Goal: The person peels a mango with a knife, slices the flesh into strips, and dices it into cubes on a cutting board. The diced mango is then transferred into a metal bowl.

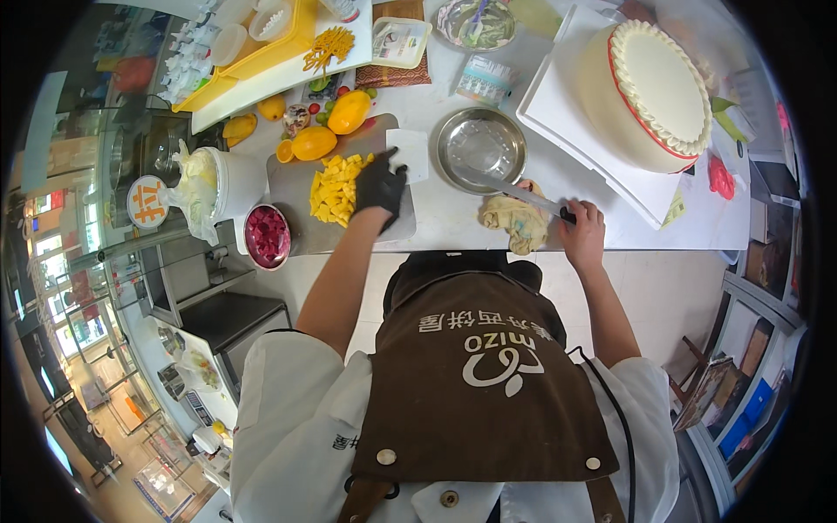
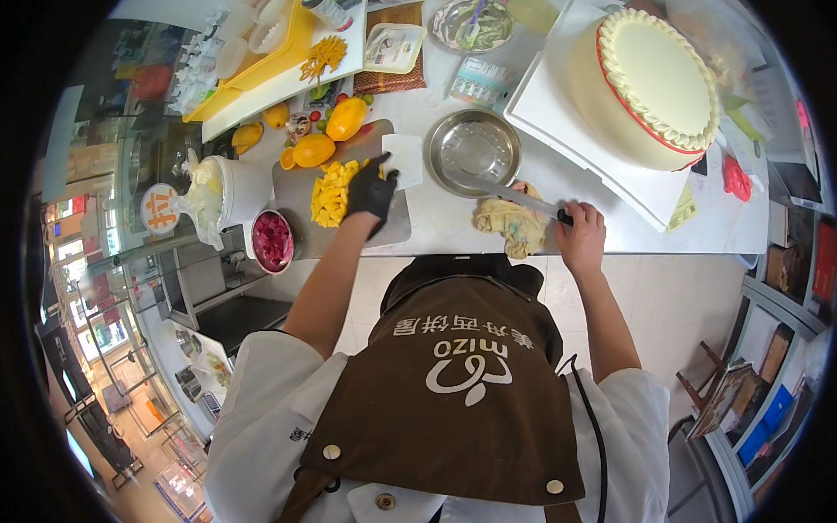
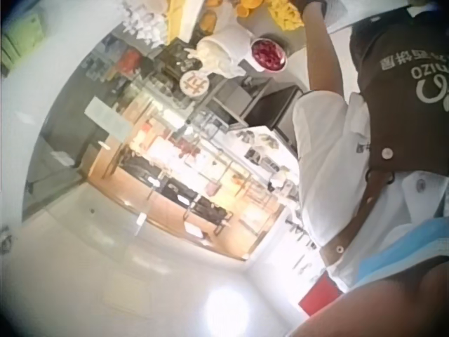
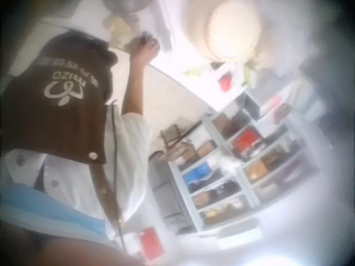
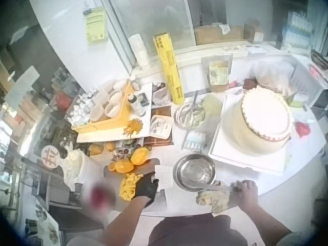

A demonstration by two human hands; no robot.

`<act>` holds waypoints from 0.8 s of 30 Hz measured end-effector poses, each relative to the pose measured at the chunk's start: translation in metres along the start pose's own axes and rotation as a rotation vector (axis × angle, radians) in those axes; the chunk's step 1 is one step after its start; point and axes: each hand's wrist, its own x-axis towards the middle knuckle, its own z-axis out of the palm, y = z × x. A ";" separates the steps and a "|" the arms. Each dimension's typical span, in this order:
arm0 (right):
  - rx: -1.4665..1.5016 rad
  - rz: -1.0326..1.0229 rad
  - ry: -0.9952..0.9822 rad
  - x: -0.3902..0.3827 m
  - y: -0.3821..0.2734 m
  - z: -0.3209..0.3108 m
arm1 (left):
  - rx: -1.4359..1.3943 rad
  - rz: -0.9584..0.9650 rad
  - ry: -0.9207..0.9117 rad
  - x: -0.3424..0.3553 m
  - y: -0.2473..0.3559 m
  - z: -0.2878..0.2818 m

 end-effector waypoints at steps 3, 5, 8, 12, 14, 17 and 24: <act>0.120 -0.055 -0.037 0.005 -0.045 -0.015 | 0.104 -0.090 -0.086 0.026 -0.019 -0.029; 0.331 -0.084 -0.167 0.000 -0.081 -0.003 | 0.164 0.028 -0.141 0.034 -0.036 -0.037; 0.778 0.232 -0.664 0.008 -0.164 0.014 | 0.197 0.142 -0.234 0.048 -0.052 -0.036; 1.032 0.473 -0.455 0.013 -0.228 0.126 | 0.267 0.384 -0.324 0.052 -0.066 -0.027; 1.115 0.673 -0.425 0.036 -0.248 0.143 | 0.308 0.472 -0.307 0.051 -0.076 -0.021; 1.282 0.975 -0.381 0.065 -0.271 0.141 | 0.264 0.495 -0.356 0.049 -0.083 -0.026; 0.550 0.315 -0.199 0.074 -0.285 0.128 | 0.158 0.472 -0.558 0.058 -0.107 -0.054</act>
